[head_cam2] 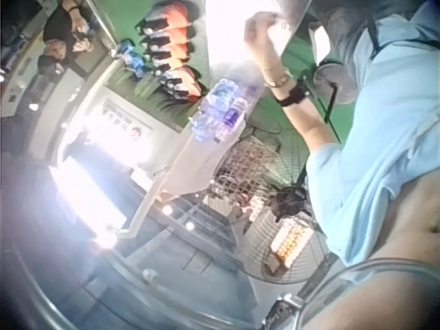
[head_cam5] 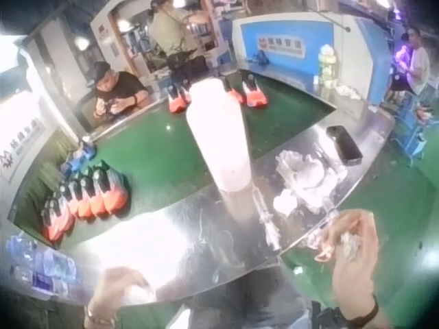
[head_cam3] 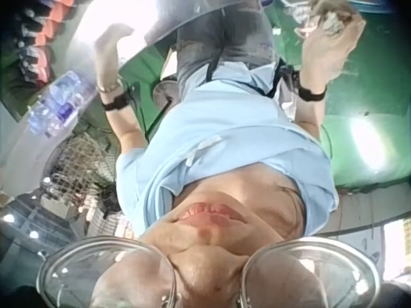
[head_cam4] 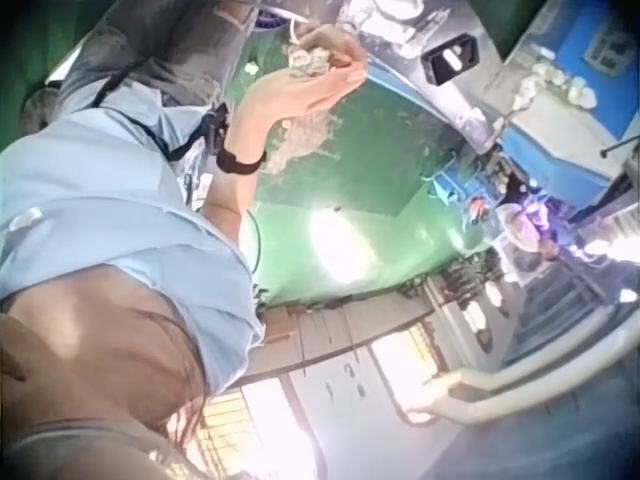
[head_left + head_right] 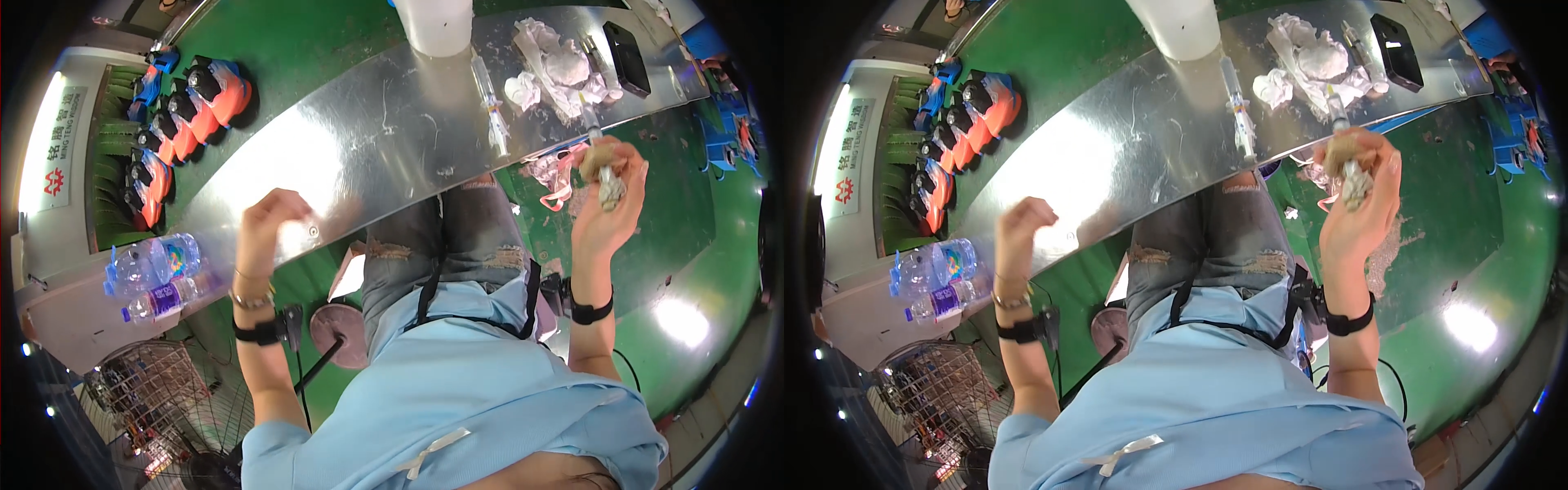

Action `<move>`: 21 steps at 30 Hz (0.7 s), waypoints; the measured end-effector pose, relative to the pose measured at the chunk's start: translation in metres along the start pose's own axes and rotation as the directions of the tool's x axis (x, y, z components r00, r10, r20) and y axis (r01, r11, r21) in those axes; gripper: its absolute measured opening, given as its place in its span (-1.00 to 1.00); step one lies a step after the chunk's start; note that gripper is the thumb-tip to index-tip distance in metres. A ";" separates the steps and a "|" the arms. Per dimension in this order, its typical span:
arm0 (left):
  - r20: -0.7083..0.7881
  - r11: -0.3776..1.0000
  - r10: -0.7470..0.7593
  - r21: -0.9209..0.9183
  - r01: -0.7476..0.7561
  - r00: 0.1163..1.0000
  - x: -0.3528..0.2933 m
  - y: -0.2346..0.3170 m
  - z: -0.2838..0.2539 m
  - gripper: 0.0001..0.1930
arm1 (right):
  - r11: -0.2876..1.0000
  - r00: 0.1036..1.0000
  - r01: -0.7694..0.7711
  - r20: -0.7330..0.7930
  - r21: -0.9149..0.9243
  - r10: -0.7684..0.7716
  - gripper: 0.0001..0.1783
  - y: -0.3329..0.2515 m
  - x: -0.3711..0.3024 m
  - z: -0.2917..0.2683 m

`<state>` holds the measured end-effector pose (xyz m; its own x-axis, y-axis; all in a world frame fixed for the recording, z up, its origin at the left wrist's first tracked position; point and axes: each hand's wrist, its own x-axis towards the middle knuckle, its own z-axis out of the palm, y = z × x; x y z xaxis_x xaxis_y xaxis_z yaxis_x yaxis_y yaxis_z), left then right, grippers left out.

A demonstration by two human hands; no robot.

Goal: Apply adhesive to the edges of shoe soles using a syringe and wiping with a cloth.

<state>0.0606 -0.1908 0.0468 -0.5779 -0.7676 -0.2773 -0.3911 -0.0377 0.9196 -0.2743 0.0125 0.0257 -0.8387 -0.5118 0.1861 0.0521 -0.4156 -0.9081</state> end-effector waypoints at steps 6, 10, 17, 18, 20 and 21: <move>0.508 0.838 0.024 0.459 -0.294 0.861 -0.046 -0.036 0.100 -0.76 | 0.992 0.992 0.128 -0.018 -0.022 -0.128 -0.54 0.003 0.007 0.008; 0.518 0.590 -0.018 0.696 -0.409 0.855 -0.007 -0.070 0.160 -0.59 | 0.987 0.988 0.148 -0.031 -0.068 -0.151 -0.53 -0.010 -0.005 -0.002; 0.558 0.362 -0.127 0.796 -0.485 0.820 0.022 -0.109 0.239 -0.45 | 0.962 0.974 0.220 -0.022 -0.165 -0.226 -0.55 -0.028 -0.057 -0.046; 0.569 0.359 -0.124 0.789 -0.498 0.813 0.023 -0.117 0.242 -0.45 | 0.966 0.977 0.205 -0.024 -0.160 -0.211 -0.54 -0.030 -0.062 -0.051; 0.666 0.623 0.045 0.564 -0.542 0.745 0.031 -0.132 0.236 -0.46 | 0.966 0.975 0.195 -0.070 -0.172 -0.210 -0.55 -0.030 -0.065 -0.053; 0.695 0.688 0.080 0.480 -0.544 0.715 0.030 -0.128 0.232 -0.51 | 0.972 0.979 0.172 -0.080 -0.161 -0.186 -0.56 -0.029 -0.065 -0.056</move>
<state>-0.0728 -0.0603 -0.1439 -0.9421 -0.1071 -0.3179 -0.2987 0.6992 0.6495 -0.2523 0.1001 0.0188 -0.8744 -0.3636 0.3212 -0.1808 -0.3702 -0.9112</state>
